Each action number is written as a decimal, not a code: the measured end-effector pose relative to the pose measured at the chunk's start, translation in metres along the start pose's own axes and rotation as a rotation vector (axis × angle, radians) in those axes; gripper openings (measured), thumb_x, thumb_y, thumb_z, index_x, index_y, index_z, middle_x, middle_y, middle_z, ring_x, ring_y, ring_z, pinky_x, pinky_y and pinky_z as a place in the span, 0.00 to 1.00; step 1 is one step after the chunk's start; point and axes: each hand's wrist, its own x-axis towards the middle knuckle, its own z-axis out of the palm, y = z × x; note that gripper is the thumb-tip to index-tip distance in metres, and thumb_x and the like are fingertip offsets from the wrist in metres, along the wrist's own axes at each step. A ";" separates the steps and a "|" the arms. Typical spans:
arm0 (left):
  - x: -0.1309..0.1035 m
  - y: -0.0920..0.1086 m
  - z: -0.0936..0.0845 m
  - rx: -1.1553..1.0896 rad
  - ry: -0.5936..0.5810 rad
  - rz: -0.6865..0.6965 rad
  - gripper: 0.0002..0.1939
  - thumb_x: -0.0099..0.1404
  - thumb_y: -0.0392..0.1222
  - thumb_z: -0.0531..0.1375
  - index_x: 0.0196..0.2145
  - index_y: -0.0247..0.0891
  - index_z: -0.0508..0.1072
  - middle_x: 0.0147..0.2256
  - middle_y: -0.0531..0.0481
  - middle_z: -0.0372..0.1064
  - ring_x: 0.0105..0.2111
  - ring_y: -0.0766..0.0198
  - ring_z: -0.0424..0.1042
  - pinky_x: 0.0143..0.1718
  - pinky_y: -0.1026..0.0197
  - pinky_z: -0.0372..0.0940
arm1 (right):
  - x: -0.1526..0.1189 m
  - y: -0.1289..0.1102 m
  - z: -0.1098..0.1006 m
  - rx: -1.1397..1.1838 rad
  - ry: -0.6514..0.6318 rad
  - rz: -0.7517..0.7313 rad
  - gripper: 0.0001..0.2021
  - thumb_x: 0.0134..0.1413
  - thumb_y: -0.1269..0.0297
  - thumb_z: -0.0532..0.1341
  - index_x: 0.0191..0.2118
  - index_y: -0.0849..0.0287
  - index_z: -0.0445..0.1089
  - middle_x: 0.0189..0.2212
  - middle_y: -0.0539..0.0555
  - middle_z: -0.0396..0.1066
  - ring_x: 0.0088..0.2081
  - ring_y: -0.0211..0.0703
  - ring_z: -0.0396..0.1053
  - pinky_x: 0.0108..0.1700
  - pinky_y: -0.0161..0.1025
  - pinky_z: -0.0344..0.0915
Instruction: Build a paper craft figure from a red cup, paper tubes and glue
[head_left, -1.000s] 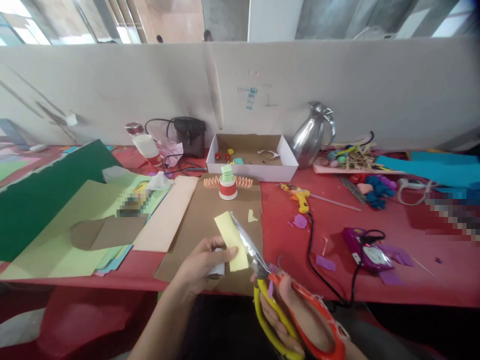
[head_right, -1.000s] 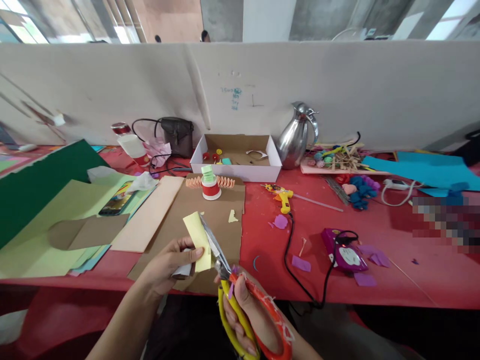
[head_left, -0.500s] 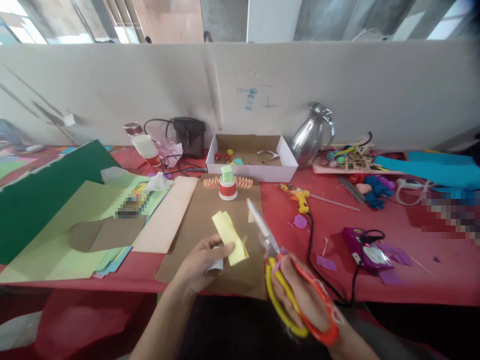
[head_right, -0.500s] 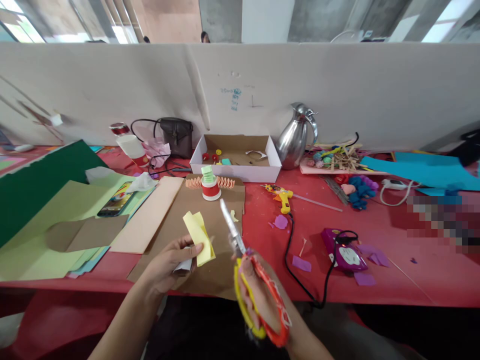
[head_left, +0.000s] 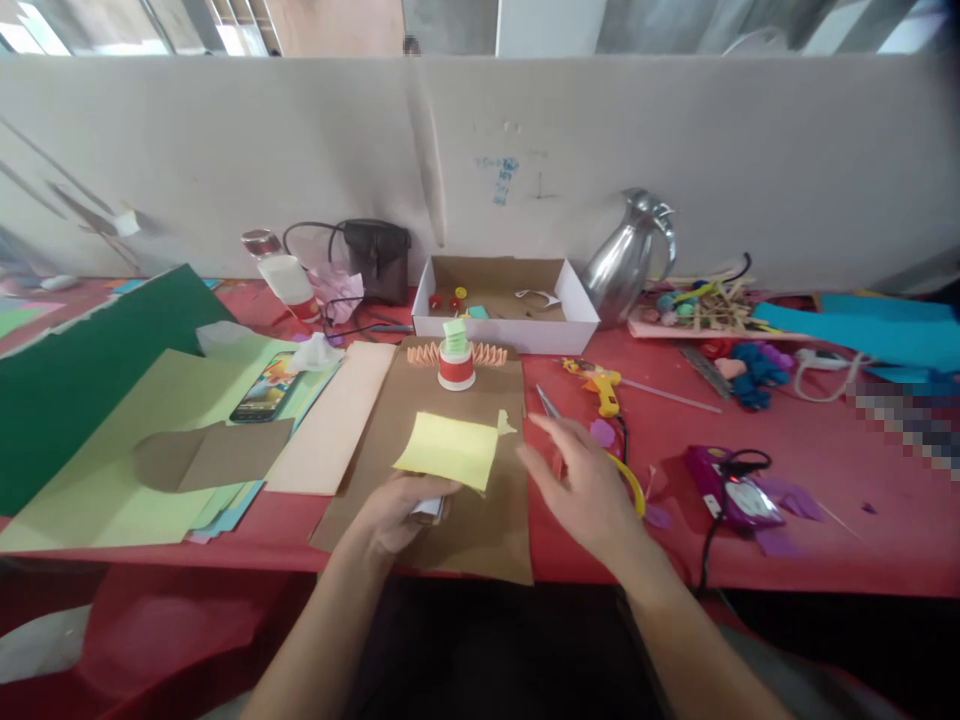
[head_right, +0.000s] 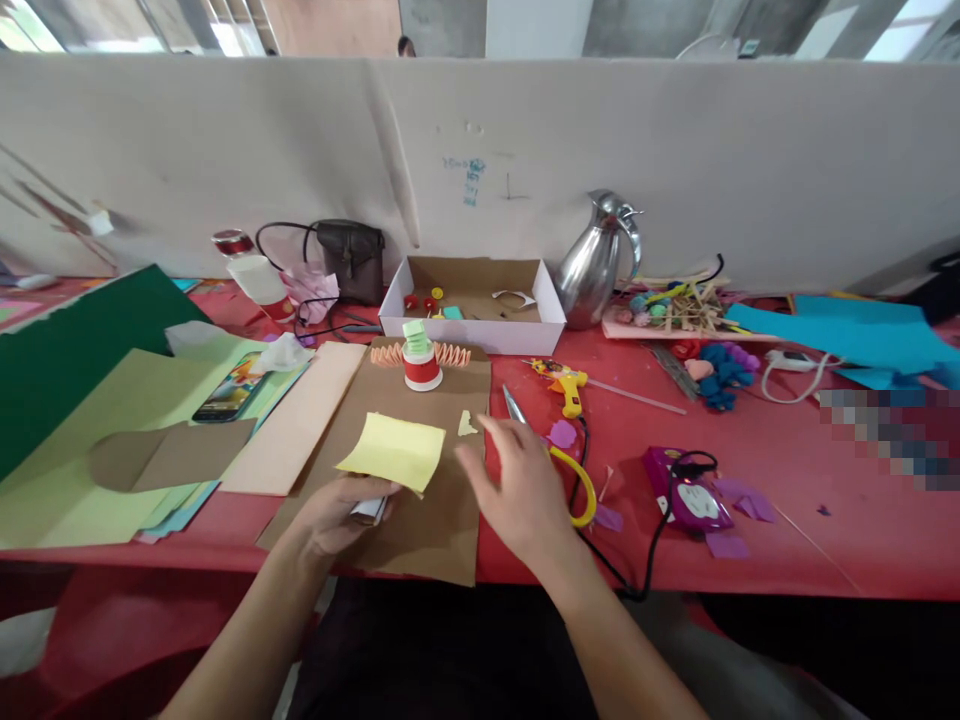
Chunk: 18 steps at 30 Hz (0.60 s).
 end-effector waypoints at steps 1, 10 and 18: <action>0.000 0.001 0.001 0.005 0.009 0.000 0.15 0.43 0.37 0.74 0.29 0.34 0.77 0.25 0.50 0.73 0.22 0.69 0.68 0.22 0.67 0.60 | 0.005 -0.006 0.008 0.232 -0.053 0.015 0.21 0.61 0.53 0.59 0.57 0.55 0.67 0.51 0.61 0.72 0.49 0.53 0.72 0.47 0.49 0.70; -0.028 0.032 0.012 0.003 0.591 0.540 0.19 0.56 0.58 0.67 0.26 0.37 0.72 0.28 0.53 0.69 0.24 0.71 0.64 0.25 0.68 0.58 | 0.025 -0.016 0.051 0.547 0.103 0.121 0.08 0.54 0.60 0.62 0.37 0.57 0.74 0.33 0.53 0.78 0.34 0.46 0.74 0.38 0.39 0.68; -0.008 0.016 0.031 0.405 0.539 0.689 0.19 0.71 0.54 0.52 0.28 0.40 0.71 0.41 0.49 0.62 0.45 0.61 0.63 0.47 0.63 0.58 | 0.013 -0.028 0.058 0.877 -0.058 0.255 0.12 0.55 0.53 0.63 0.36 0.58 0.70 0.21 0.46 0.69 0.23 0.38 0.64 0.26 0.33 0.58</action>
